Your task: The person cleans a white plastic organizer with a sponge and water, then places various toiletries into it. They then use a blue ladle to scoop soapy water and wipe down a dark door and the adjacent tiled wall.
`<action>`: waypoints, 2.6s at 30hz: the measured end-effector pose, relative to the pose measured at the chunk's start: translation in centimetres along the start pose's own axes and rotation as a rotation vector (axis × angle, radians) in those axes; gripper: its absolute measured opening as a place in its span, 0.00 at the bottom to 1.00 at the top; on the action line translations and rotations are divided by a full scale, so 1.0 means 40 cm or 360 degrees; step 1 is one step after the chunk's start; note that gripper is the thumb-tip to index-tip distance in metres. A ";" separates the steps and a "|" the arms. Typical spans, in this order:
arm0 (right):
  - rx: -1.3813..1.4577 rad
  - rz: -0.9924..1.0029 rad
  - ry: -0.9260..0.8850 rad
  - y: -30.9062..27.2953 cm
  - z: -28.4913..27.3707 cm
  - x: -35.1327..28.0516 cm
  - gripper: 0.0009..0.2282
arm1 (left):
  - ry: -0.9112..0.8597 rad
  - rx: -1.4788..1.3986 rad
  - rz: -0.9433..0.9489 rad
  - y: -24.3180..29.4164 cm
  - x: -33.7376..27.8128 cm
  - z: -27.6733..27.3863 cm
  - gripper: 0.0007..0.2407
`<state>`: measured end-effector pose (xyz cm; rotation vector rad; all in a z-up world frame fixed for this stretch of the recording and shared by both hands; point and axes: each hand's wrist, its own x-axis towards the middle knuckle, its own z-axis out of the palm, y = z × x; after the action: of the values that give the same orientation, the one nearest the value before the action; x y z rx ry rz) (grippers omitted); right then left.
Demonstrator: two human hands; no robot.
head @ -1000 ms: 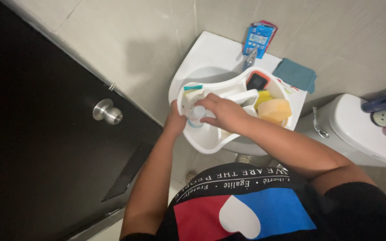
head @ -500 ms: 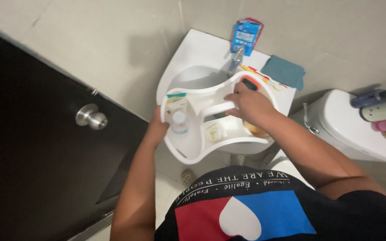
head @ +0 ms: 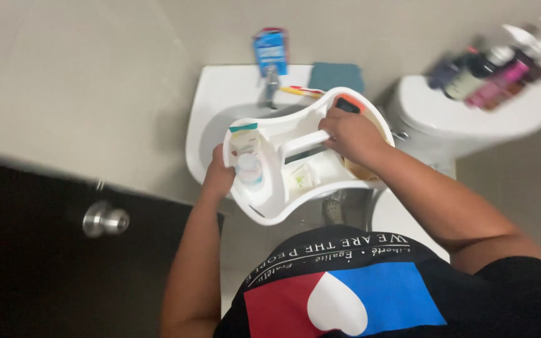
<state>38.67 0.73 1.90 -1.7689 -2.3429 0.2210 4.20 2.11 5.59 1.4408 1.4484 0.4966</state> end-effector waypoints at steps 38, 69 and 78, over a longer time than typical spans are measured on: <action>0.0254 0.0658 0.0445 0.255 0.042 -0.101 0.10 | -0.0039 0.1259 0.1625 -0.066 0.245 0.517 0.26; 0.0572 0.1872 0.0953 0.808 -0.114 -0.313 0.31 | -0.0601 0.1300 0.0896 0.032 0.213 0.486 0.19; 0.0216 0.1722 0.0922 0.950 -0.028 -0.353 0.13 | -0.0430 0.1216 0.1034 0.027 0.195 0.495 0.17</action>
<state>78.12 -2.44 -6.92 -2.4028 -0.8273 -0.0032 22.90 2.65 -4.62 2.5065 0.9514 0.1017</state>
